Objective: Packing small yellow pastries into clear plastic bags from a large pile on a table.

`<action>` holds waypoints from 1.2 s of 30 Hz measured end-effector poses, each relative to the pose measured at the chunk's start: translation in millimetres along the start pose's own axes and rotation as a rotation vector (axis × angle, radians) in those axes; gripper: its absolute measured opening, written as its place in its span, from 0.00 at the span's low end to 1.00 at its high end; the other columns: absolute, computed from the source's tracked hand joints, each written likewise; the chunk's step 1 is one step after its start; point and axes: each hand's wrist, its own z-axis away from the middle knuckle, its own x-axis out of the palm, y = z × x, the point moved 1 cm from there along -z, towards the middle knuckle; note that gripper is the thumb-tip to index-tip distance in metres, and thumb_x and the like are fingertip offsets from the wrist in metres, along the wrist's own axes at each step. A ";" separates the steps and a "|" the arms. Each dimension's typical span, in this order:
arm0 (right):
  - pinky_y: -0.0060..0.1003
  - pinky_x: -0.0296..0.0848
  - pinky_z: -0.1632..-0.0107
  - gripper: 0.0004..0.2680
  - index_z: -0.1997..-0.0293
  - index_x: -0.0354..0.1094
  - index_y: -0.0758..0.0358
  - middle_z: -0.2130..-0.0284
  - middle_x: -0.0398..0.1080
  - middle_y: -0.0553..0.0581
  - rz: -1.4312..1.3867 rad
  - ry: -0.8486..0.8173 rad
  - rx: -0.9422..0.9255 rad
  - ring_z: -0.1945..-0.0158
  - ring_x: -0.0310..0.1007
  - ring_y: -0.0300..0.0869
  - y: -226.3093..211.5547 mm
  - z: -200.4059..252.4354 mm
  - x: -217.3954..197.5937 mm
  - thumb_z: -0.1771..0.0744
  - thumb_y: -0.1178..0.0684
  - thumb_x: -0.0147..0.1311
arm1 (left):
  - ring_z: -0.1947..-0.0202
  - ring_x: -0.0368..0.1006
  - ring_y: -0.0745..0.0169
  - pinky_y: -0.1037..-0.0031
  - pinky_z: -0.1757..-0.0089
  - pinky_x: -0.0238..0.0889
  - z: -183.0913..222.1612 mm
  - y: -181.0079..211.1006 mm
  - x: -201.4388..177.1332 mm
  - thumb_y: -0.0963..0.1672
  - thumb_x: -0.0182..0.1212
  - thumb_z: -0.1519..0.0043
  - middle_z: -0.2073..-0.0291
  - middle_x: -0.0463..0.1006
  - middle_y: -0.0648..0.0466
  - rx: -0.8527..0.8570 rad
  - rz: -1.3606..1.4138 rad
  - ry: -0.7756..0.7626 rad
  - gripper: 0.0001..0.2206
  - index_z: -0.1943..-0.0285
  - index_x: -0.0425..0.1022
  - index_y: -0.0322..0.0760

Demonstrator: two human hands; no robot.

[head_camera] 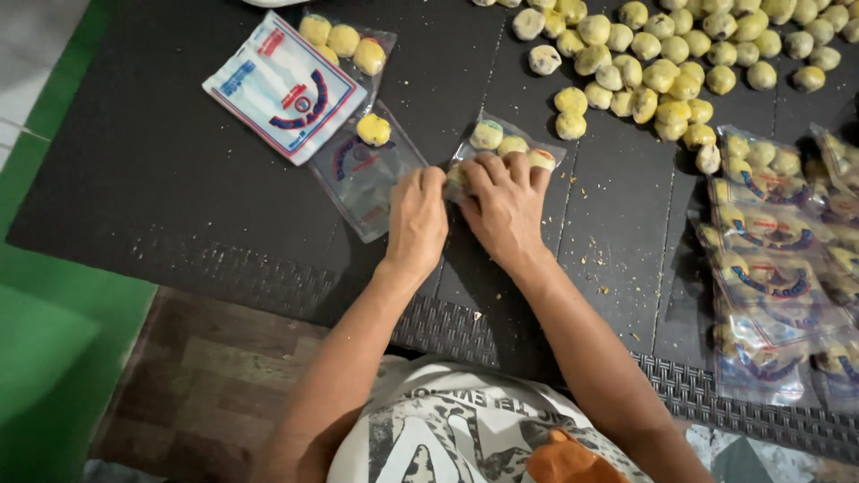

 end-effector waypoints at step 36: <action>0.42 0.67 0.66 0.11 0.63 0.67 0.49 0.71 0.60 0.47 0.216 -0.272 0.263 0.65 0.69 0.45 109.6 123.2 -58.4 0.40 0.40 0.58 | 0.39 0.53 0.42 0.40 0.48 0.49 -34.4 87.5 22.3 0.45 0.64 0.48 0.40 0.62 0.45 0.238 -0.081 -0.334 0.28 0.36 0.64 0.43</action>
